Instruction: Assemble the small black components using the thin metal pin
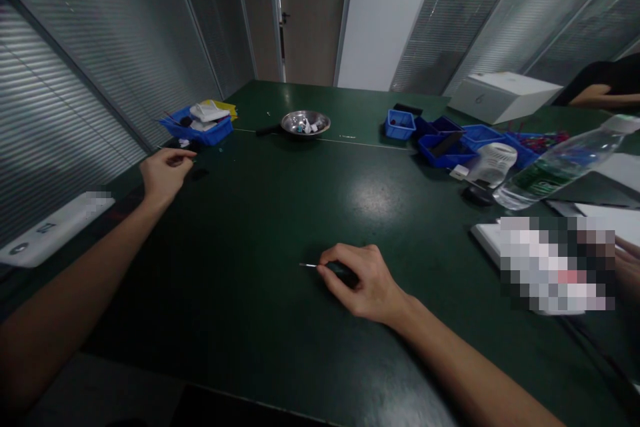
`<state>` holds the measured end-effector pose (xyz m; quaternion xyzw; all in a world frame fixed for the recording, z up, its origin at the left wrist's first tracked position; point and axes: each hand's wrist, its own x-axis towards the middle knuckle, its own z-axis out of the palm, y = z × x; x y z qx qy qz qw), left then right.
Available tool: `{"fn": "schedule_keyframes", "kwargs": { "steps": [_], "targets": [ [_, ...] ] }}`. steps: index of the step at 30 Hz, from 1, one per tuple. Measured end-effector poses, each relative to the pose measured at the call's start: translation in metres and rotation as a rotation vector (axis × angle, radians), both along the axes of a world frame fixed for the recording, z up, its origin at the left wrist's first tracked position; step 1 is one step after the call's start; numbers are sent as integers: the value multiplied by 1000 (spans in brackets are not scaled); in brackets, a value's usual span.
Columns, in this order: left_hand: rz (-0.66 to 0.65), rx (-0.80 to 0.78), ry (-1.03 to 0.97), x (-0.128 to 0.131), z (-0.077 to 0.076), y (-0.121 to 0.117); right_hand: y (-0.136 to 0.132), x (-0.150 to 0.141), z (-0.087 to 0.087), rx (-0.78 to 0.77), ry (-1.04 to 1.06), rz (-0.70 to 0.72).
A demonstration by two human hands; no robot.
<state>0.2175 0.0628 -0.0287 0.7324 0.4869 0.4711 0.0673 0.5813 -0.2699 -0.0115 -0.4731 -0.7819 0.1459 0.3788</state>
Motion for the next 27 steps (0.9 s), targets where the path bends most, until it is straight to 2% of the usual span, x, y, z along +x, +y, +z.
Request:
{"fn": "schedule_keyframes", "kwargs": {
  "steps": [9, 15, 21, 27],
  "targets": [
    [-13, -296, -116, -1, -2, -2, 0, 1, -2, -14, -15, 0],
    [18, -317, -99, 1, -5, -5, 0, 1, -2, -8, -5, 9],
    [32, -394, -124, -3, -12, 3, 0, 0, -1, -7, -5, 6],
    [16, -276, 32, -2, -16, 4, 0, 0, -1, -11, -2, -1]
  ]
}}
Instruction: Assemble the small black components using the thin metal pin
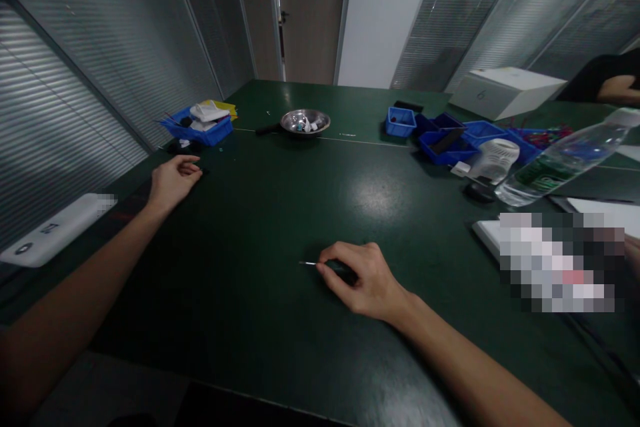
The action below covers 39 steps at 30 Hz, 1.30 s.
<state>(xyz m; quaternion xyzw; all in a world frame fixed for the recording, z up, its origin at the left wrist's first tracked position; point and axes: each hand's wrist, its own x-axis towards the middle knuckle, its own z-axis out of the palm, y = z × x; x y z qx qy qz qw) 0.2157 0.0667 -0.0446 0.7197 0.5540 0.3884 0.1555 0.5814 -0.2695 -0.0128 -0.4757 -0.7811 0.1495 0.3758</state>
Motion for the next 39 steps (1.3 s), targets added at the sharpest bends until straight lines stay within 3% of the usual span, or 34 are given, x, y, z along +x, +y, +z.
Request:
{"fn": "schedule_keyframes", "kwargs": {
  "steps": [5, 10, 19, 22, 26, 31, 35, 39],
  "targets": [
    [-36, 100, 175, 0, 2, -3, 0, 0, 1, -7, 3, 1],
    [-91, 73, 283, -2, 6, -6, -1, 1, 0, -11, 2, 13],
    [-72, 27, 230, 5, 7, -9, -1, 1, 1, -11, -1, 11],
    [-152, 17, 124, 17, 13, -19, 0, 1, 0, -14, 0, 8],
    [-402, 54, 61, 54, 34, -59, 0, 0, 0, -17, -1, 3],
    [-744, 22, 28, 107, 57, -139, 0, 0, -1, -14, 2, -8],
    [-977, -65, 12, 125, 55, -189, 1, 1, -1, -23, -9, -17],
    [-1135, -183, 71, 130, 44, -214, 1, 0, 0, -34, -20, -10]
  ]
}}
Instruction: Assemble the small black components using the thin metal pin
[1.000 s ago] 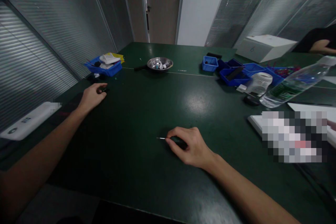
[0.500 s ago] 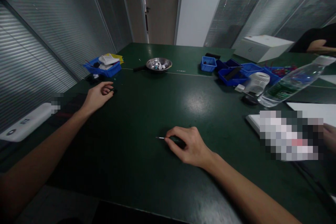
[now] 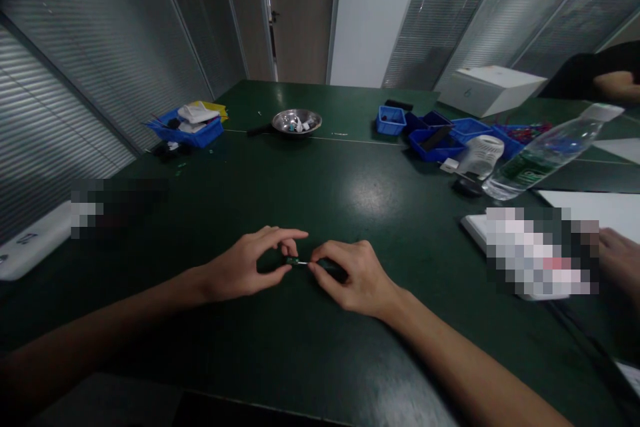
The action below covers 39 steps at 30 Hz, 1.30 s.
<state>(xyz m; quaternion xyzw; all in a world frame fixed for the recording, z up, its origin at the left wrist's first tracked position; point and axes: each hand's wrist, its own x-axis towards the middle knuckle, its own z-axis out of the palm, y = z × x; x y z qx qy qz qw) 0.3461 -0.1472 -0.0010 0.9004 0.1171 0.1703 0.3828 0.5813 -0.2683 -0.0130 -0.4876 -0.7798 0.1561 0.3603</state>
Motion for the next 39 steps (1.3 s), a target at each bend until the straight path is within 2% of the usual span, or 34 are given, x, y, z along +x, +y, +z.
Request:
{"fn": "schedule_keyframes", "kwargs": {
  "steps": [6, 20, 28, 39],
  "targets": [
    [-31, -62, 67, 3, -11, -4, 1, -2, 2, -21, -26, 4],
    [50, 14, 98, 5, -10, -2, 1, 5, 3, -107, -150, 9],
    [20, 1, 148, 5, -8, -2, 1, 3, 6, -162, -177, 3],
    [-50, -97, 98, 6, -13, -8, 2, 2, 5, -150, -178, 32]
  ]
}}
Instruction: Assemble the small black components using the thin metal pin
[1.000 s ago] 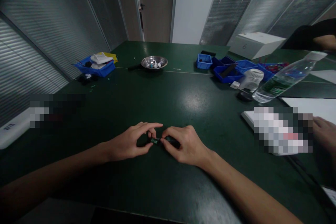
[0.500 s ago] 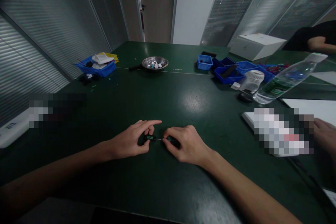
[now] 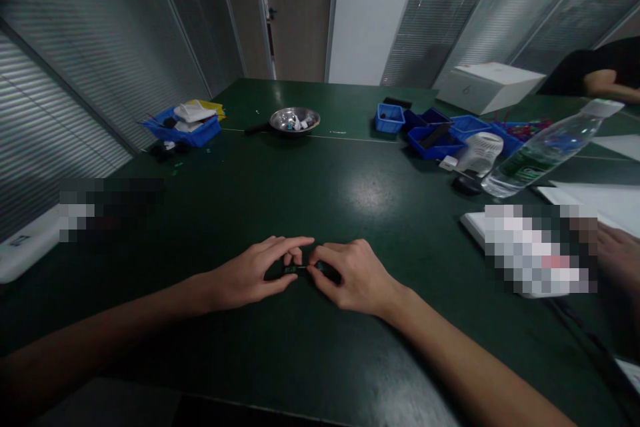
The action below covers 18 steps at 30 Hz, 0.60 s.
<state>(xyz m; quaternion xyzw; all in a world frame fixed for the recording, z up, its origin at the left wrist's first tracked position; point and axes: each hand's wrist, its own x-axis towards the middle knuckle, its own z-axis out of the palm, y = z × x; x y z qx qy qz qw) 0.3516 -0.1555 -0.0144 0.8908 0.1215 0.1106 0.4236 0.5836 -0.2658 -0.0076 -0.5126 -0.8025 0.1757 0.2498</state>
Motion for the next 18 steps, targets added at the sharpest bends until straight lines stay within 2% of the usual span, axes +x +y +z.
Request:
{"fn": "schedule_keyframes", "kwargs": {
  "steps": [4, 10, 18],
  "targets": [
    [8, 4, 0, 0, -1, 1, -3, -5, 0, 8, 20, 12],
    [-7, 25, -8, 0, 2, 0, -5, -13, -1, 116, 111, 19],
    [-42, 44, -12, 0, 3, 2, -3, -6, -5, 114, 141, -2]
  ]
}}
